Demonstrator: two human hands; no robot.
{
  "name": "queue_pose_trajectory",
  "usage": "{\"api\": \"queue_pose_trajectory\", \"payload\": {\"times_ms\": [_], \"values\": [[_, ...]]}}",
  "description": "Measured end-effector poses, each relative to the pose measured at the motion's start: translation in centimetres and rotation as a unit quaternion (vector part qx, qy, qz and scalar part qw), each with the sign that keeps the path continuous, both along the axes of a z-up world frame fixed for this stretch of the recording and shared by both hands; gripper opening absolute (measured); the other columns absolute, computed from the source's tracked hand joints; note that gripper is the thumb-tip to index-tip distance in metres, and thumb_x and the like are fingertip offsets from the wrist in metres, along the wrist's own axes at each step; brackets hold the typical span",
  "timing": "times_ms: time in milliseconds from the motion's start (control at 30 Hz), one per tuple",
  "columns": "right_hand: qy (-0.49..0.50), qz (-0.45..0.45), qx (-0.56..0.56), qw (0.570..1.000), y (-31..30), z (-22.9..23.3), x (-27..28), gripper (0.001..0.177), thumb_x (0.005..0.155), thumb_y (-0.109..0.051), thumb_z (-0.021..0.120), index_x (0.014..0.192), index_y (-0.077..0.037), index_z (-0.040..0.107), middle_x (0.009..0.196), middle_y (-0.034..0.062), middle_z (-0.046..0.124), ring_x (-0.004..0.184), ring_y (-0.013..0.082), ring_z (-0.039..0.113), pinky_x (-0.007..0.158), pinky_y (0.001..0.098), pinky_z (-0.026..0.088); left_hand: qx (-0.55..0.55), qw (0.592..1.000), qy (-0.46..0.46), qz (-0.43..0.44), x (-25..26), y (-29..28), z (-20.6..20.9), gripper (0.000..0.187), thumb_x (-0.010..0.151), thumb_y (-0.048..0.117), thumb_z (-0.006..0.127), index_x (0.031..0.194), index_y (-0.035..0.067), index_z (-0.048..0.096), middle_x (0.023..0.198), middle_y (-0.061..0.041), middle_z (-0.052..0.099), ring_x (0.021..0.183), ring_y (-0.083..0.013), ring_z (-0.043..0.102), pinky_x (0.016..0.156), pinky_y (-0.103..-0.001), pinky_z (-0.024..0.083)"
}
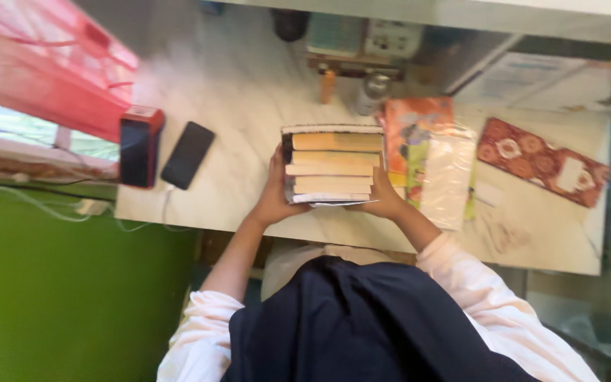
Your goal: The person organizes and cleans a desk by clearing and sorting books, notebooks, and mobile phones, wiping the tabletop with a wipe, and stowing items onto shelves underneath.
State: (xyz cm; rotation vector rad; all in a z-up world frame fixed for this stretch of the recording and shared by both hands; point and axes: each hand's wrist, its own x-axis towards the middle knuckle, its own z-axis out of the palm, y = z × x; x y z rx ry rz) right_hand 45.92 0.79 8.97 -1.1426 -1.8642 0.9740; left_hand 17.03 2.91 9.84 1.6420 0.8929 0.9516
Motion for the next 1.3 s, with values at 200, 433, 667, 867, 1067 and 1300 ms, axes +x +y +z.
{"api": "queue_pose_trajectory", "payload": {"times_ms": [200,433,667,867,1067,1300], "values": [[0.061,0.035,0.008,0.997,4.9,-1.5,-7.4,0.109,0.056,-0.021,0.096,0.147,-0.007,0.038,0.148,0.0143,0.044,0.138,0.0314,0.042,0.116,0.0414,0.035,0.069,0.991,0.105,0.051,-7.1,2.8,-2.6,0.152,0.056,0.029,0.099,0.165,0.004,-0.005,0.168,-0.026,0.016,0.157,-0.0448,0.021,0.129,-0.048,0.025],[-0.067,0.123,-0.056,0.989,5.9,0.1,-8.3,0.082,0.061,-0.017,0.096,0.134,-0.003,0.06,0.133,0.0136,0.065,0.124,0.0301,0.06,0.108,0.0406,0.045,0.048,0.991,0.126,-0.024,-10.1,4.3,-3.0,0.165,0.059,0.057,0.095,0.162,0.0,-0.021,0.174,-0.026,0.008,0.163,-0.0436,0.01,0.127,-0.063,0.008],[-0.012,0.066,-0.075,0.995,4.5,-3.6,-8.9,0.072,0.077,-0.016,0.085,0.141,-0.002,0.055,0.145,0.0152,0.059,0.135,0.0321,0.054,0.115,0.0429,0.04,0.107,0.947,0.287,-0.092,-10.5,6.1,-2.4,0.171,0.046,0.068,0.099,0.16,0.012,-0.015,0.164,-0.037,-0.019,0.157,-0.0515,0.003,0.122,-0.067,0.002],[0.114,-0.015,-0.186,0.976,3.1,-5.7,-9.1,0.065,0.08,-0.017,0.083,0.138,-0.002,0.058,0.139,0.013,0.065,0.126,0.0262,0.061,0.11,0.039,0.048,0.133,0.981,0.108,-0.088,-10.8,6.4,-4.8,0.162,0.058,0.053,0.094,0.161,0.003,-0.02,0.168,-0.033,0.005,0.153,-0.0528,0.024,0.128,-0.054,0.033],[0.05,-0.042,-0.184,0.981,3.2,-5.9,-8.7,0.051,0.083,-0.015,0.077,0.13,-0.001,0.064,0.131,0.0137,0.07,0.119,0.0252,0.066,0.106,0.0375,0.051,0.205,0.973,0.099,-0.029,-10.6,5.7,-6.3,0.152,0.063,0.043,0.095,0.164,0.006,-0.012,0.161,-0.033,0.017,0.147,-0.0532,0.031,0.122,-0.051,0.039],[-0.012,-0.04,-0.133,0.99,3.3,-5.2,-9.0,0.049,0.083,-0.02,0.076,0.127,-0.001,0.064,0.129,0.0158,0.069,0.118,0.0302,0.063,0.105,0.0399,0.049,0.201,0.973,0.11,-0.025,-10.6,5.5,-5.6,0.154,0.062,0.043,0.096,0.164,0.009,-0.014,0.161,-0.032,0.017,0.148,-0.0528,0.03,0.123,-0.051,0.038]]}}
